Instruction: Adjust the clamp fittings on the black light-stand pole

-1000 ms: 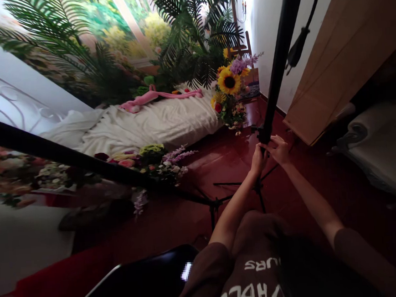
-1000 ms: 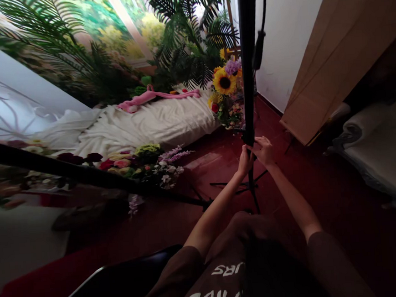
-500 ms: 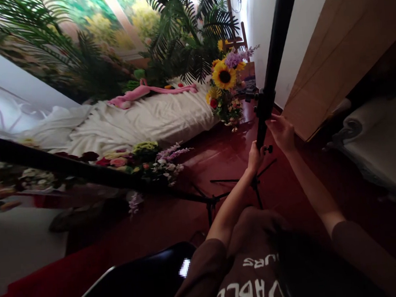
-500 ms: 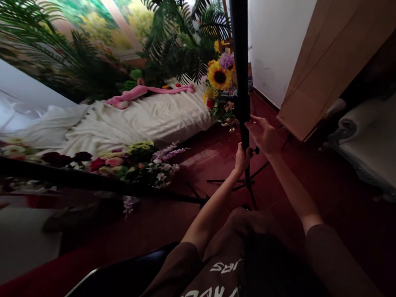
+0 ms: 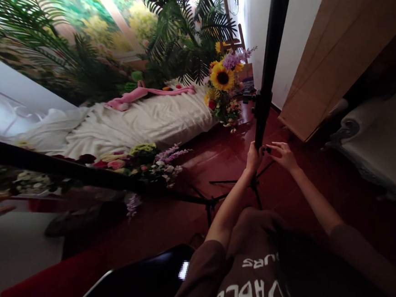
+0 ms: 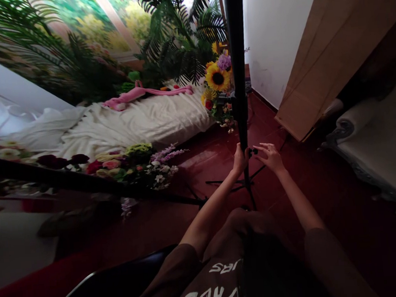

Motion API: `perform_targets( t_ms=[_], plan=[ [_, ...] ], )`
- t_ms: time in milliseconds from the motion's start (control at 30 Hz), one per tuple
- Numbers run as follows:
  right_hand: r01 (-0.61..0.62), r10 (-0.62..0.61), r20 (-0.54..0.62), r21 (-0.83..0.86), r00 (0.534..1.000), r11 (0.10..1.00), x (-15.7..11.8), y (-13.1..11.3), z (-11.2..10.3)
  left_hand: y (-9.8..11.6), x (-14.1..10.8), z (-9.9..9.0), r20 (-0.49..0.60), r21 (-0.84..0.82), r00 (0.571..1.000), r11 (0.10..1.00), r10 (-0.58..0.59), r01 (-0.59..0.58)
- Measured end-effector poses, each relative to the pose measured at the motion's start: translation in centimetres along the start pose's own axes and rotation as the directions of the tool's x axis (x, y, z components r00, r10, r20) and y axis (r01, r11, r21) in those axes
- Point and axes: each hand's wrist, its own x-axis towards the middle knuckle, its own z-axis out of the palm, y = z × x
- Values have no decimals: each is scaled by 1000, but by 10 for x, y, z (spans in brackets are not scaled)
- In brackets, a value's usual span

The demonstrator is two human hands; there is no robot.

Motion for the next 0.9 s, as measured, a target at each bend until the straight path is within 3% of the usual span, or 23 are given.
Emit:
perform_targets(
  t_ms=[167,300,400,467,533,667,800,833,900],
  plan=[
    [-78,86,-66,118,994,990,10,0,10,1,1,0,3,-4,1000,1000,2,-2],
    [-281,304,-27,308,952,909,18,-4,21,-3,1,1,14,-18,1000,1000,-8,8],
    [-532,505,207,514,838,673,25,-7,28,-5,1,2,24,-36,1000,999,-4,5],
    [-652,564,354,559,746,512,30,-8,30,-6,1,2,18,-18,1000,1000,-2,2],
    [-722,581,452,559,677,407,34,-9,30,-5,1,2,4,5,1000,1000,-3,3],
    [-819,576,607,529,548,221,41,-9,24,-3,1,1,4,12,1000,1000,-9,9],
    [-898,486,763,421,426,126,42,-10,17,-2,0,0,20,-1,1000,1000,-14,14],
    [-906,453,793,414,407,90,42,-11,16,-1,-1,0,24,1,1000,1000,-14,14],
    [-895,391,823,447,411,0,43,-14,17,-1,-1,-1,28,13,1000,1000,-9,8]
  ],
)
